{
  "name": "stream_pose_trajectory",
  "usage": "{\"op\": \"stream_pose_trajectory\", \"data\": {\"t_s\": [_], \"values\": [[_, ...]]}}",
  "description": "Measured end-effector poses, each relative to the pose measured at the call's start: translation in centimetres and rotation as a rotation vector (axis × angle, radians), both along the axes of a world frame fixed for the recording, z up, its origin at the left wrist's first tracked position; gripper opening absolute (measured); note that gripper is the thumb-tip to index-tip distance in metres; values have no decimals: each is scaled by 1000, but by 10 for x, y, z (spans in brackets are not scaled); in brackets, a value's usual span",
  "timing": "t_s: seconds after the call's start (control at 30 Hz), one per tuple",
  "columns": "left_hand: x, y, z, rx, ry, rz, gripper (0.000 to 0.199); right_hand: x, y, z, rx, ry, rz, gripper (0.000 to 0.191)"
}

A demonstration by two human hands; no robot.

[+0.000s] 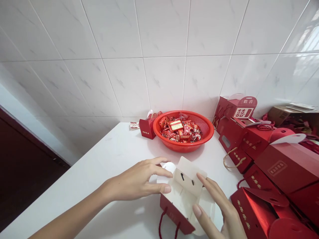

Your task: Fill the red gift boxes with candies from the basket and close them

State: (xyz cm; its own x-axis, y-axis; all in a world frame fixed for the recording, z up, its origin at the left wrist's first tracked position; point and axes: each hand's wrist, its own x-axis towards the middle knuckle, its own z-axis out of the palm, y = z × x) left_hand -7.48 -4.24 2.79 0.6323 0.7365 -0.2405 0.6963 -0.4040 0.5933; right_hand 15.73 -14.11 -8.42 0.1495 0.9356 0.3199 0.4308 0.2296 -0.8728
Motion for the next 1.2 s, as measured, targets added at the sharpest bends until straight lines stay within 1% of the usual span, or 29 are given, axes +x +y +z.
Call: {"op": "stream_pose_trajectory", "data": {"t_s": [0.1, 0.2, 0.3, 0.33, 0.4, 0.5, 0.6, 0.7, 0.8, 0.87, 0.93, 1.0, 1.07, 1.13, 1.2], "values": [[-3, 3, 6, -115, 63, 30, 68, 4, -4, 2, -82, 88, 7, 60], [-8, 9, 7, -216, 117, -23, 97, 16, -4, 2, -187, 233, 64, 61], [-14, 16, -2, -287, 112, -47, 125, 27, -1, -3, -298, 284, 179, 67], [-16, 19, -7, -298, 92, -42, 129, 29, -1, -7, -310, 269, 210, 69], [-21, 24, -18, -304, 41, -36, 133, 30, 0, -13, -270, 215, 230, 69], [-26, 33, -34, -318, -51, -51, 131, 27, 0, -23, -140, 81, 188, 62], [-26, 41, -44, -342, -132, -48, 124, 27, 3, -30, -60, -124, 175, 64], [-17, 49, -48, -348, -220, -26, 113, 28, 11, -36, 29, -292, 135, 67], [-5, 55, -51, -369, -324, -48, 102, 27, 19, -41, 106, -399, 59, 72], [2, 56, -54, -383, -343, -58, 94, 24, 25, -43, 155, -434, 15, 74], [7, 56, -54, -357, -349, -65, 91, 19, 30, -44, 206, -425, -46, 70], [9, 55, -51, -257, -336, -48, 90, 12, 34, -43, 234, -388, -114, 63], [9, 55, -42, -135, -274, -8, 88, 6, 37, -42, 223, -337, -163, 58], [9, 58, -29, -29, -193, 7, 76, -1, 38, -42, 190, -282, -166, 57], [9, 65, -13, 59, -157, -8, 55, -6, 39, -42, 157, -223, -158, 57]]}}
